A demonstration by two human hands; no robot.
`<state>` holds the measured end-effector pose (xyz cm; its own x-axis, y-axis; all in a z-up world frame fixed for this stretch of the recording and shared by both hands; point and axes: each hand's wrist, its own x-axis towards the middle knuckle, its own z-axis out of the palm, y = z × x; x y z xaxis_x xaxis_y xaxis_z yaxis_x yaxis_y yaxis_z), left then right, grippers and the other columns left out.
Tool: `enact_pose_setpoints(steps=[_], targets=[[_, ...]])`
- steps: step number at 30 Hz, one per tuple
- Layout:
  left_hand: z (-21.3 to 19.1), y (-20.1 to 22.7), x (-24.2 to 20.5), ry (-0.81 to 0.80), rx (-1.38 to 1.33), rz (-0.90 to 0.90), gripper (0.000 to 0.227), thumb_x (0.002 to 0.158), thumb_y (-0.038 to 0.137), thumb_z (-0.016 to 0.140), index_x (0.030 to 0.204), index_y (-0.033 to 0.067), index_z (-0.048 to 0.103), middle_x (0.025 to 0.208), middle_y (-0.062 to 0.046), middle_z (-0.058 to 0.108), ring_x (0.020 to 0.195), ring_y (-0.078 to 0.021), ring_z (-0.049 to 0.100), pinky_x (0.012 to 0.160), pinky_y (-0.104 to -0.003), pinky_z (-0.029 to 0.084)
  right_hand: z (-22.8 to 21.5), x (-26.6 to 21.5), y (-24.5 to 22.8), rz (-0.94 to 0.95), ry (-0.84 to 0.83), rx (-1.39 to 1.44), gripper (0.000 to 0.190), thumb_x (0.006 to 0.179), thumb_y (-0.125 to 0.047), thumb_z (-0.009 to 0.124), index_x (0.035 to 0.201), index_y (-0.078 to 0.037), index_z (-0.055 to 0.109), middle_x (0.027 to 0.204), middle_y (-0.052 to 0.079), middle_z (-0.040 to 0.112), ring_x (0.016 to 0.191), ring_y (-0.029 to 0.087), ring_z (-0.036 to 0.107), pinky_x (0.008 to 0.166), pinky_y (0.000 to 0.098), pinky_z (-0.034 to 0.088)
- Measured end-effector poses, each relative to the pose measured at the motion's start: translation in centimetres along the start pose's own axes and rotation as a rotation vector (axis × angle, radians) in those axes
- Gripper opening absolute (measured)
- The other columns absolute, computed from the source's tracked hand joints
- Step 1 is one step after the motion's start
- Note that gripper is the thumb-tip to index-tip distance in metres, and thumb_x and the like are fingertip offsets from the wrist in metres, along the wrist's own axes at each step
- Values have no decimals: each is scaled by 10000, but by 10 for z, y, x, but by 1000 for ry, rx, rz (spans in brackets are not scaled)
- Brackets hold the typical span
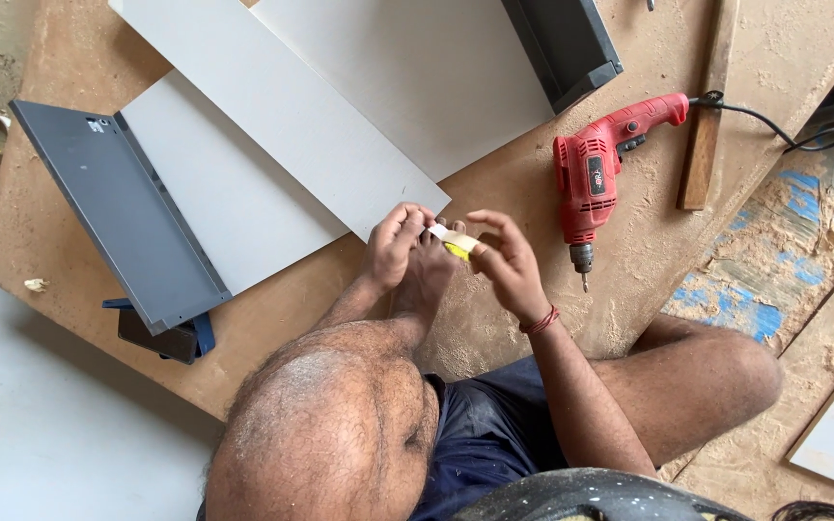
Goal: Assembling wooden furniture boards by measuring, applying tape, and using a power drill.
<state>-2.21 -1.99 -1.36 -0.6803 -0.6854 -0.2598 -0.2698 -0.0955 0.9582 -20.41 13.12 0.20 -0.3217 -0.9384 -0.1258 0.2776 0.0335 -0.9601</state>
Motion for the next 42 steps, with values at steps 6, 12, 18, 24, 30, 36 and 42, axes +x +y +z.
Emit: enact_pose_setpoints(steps=[6, 12, 18, 24, 30, 36, 42], targets=[[7, 43, -11, -285, -217, 47, 486, 1007, 452, 633, 1326, 86, 596, 1192, -43, 648, 1025, -77, 620, 922, -230, 558, -21, 7, -17, 433, 117, 760, 394, 956, -70, 447, 1336, -36, 546, 677, -36, 521, 550, 60, 388, 519, 231, 335], [12, 10, -11, -150, 130, 183, 218, 986, 296, 770, 993, 91, 693, 1042, -19, 670, 880, -86, 624, 802, -257, 572, -11, 16, -16, 607, 182, 468, 281, 1019, -170, 484, 1256, -43, 563, 810, 26, 653, 552, 94, 516, 506, 262, 442], [15, 16, -3, 31, 412, 192, 200, 964, 281, 764, 938, 100, 684, 862, -15, 713, 736, -91, 669, 637, -251, 586, 9, 7, 8, -88, 68, -785, 256, 1041, -212, 648, 1250, -76, 588, 1074, 131, 753, 926, 246, 753, 824, 372, 630], [13, -2, 15, 57, 541, 184, 209, 950, 315, 776, 879, 127, 716, 795, 29, 716, 694, -98, 626, 624, -308, 553, 20, 15, -12, 141, 29, -776, 380, 1028, -253, 591, 1341, -60, 496, 946, 131, 761, 730, 242, 758, 613, 381, 629], [15, 20, 36, 164, 751, 192, 269, 852, 358, 869, 768, 142, 733, 821, 33, 689, 809, -148, 543, 694, -341, 488, 24, 42, -38, 271, 43, -1201, 286, 1003, -355, 669, 1207, -160, 629, 762, 123, 752, 703, 299, 730, 589, 442, 567], [8, -1, 44, 257, 779, 210, 278, 808, 385, 904, 774, 151, 757, 936, 15, 649, 959, -186, 520, 841, -366, 482, 31, 65, -26, 457, 37, -1170, 245, 980, -393, 675, 1091, -179, 720, 794, 99, 757, 721, 264, 748, 642, 420, 587], [1, 2, 45, 293, 832, 265, 418, 750, 442, 930, 983, 129, 780, 1077, -48, 580, 1055, -228, 479, 914, -413, 457, 38, 69, -32, 520, 27, -1157, 247, 983, -410, 676, 1018, -188, 780, 813, 72, 771, 732, 225, 752, 664, 395, 599]])
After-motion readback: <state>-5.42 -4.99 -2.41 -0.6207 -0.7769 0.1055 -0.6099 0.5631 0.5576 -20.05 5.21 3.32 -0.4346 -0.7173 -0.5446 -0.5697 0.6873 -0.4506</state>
